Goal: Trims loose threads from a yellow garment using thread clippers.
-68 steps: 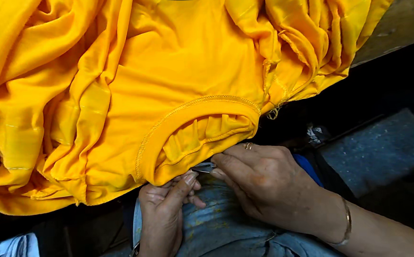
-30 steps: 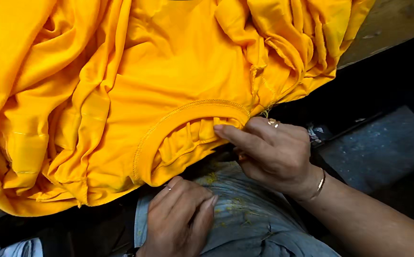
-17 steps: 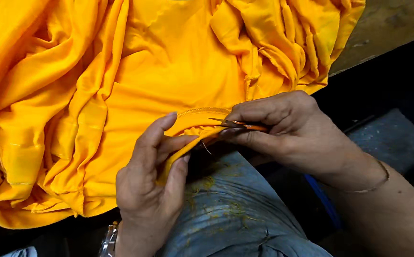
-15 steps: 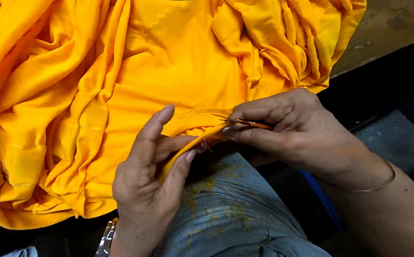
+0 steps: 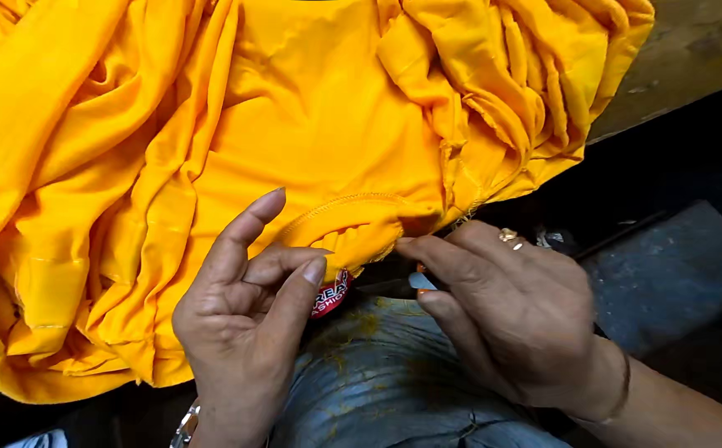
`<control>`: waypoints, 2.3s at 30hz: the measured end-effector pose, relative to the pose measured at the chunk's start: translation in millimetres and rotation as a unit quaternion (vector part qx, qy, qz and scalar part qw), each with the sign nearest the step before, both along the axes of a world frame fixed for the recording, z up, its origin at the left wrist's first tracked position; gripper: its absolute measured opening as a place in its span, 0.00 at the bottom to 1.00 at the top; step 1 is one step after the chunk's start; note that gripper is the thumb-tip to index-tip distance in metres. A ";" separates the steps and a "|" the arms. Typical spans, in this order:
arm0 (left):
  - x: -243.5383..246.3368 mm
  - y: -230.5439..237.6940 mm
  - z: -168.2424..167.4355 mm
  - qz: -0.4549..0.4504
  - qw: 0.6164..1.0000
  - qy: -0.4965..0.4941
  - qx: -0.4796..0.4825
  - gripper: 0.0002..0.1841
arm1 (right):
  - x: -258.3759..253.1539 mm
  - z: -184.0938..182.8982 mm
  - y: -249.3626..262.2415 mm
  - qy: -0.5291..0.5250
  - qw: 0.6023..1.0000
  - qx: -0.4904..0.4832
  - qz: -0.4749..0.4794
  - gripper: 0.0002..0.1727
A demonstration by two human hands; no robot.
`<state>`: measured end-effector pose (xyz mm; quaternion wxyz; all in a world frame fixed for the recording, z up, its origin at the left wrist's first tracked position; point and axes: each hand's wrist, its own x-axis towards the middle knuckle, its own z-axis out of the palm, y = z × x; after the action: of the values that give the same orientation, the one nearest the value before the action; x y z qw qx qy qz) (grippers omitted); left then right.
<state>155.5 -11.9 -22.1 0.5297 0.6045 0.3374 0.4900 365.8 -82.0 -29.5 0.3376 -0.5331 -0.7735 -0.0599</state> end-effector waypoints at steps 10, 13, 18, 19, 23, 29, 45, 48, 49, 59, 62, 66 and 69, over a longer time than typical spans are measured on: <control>1.7 -7.7 0.0 0.031 0.999 -0.006 -0.011 0.31 | -8.3 -5.1 4.0 -0.008 0.999 0.038 -0.002 0.19; 2.5 -8.7 -0.1 0.036 0.999 -0.010 -0.020 0.32 | -8.7 -5.8 5.3 -0.008 0.999 0.039 -0.003 0.19; 4.0 -8.3 -1.0 0.040 0.999 -0.010 -0.020 0.32 | -10.8 -6.6 8.5 -0.006 0.999 0.041 -0.001 0.17; 4.0 -8.3 -1.0 0.042 0.999 -0.010 -0.023 0.33 | -11.4 -7.1 9.3 -0.008 0.999 0.040 -0.001 0.17; 3.6 -8.4 -1.6 0.045 0.998 -0.012 -0.044 0.33 | -11.3 -8.5 13.5 0.021 0.999 0.024 0.009 0.16; 2.0 -4.5 0.8 0.039 0.998 -0.015 -0.056 0.30 | 0.5 4.9 18.2 0.362 0.925 -0.090 0.075 0.20; -19.8 22.0 10.1 -0.050 0.971 0.182 0.146 0.37 | 7.0 16.6 68.3 0.347 0.923 -0.114 0.123 0.05; -37.7 22.0 13.3 -0.048 0.965 0.217 0.136 0.30 | 16.3 19.8 71.6 0.387 0.906 -0.142 0.101 0.07; -42.3 21.8 14.4 -0.045 0.970 0.205 0.120 0.29 | 16.3 18.9 71.3 0.395 0.901 -0.150 0.098 0.07; -63.7 18.4 14.4 -0.037 0.993 0.109 0.040 0.27 | 13.0 9.1 57.3 0.397 0.894 -0.195 0.067 0.06; -57.0 16.0 13.8 -0.056 0.988 0.126 0.063 0.41 | 7.8 6.8 50.8 0.380 0.902 -0.194 0.067 0.06; -47.2 16.5 10.9 -0.029 0.989 0.123 0.074 0.31 | -5.9 12.5 38.9 0.284 0.950 -0.128 0.009 0.08; -47.8 15.8 6.6 -0.026 0.991 0.100 0.080 0.13 | -24.3 23.0 20.2 0.222 0.970 -0.081 0.049 0.21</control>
<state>107.7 3.9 -15.5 0.4557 0.6993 0.3332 0.4385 341.4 -61.8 -6.5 0.4589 -0.5198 -0.7069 0.1396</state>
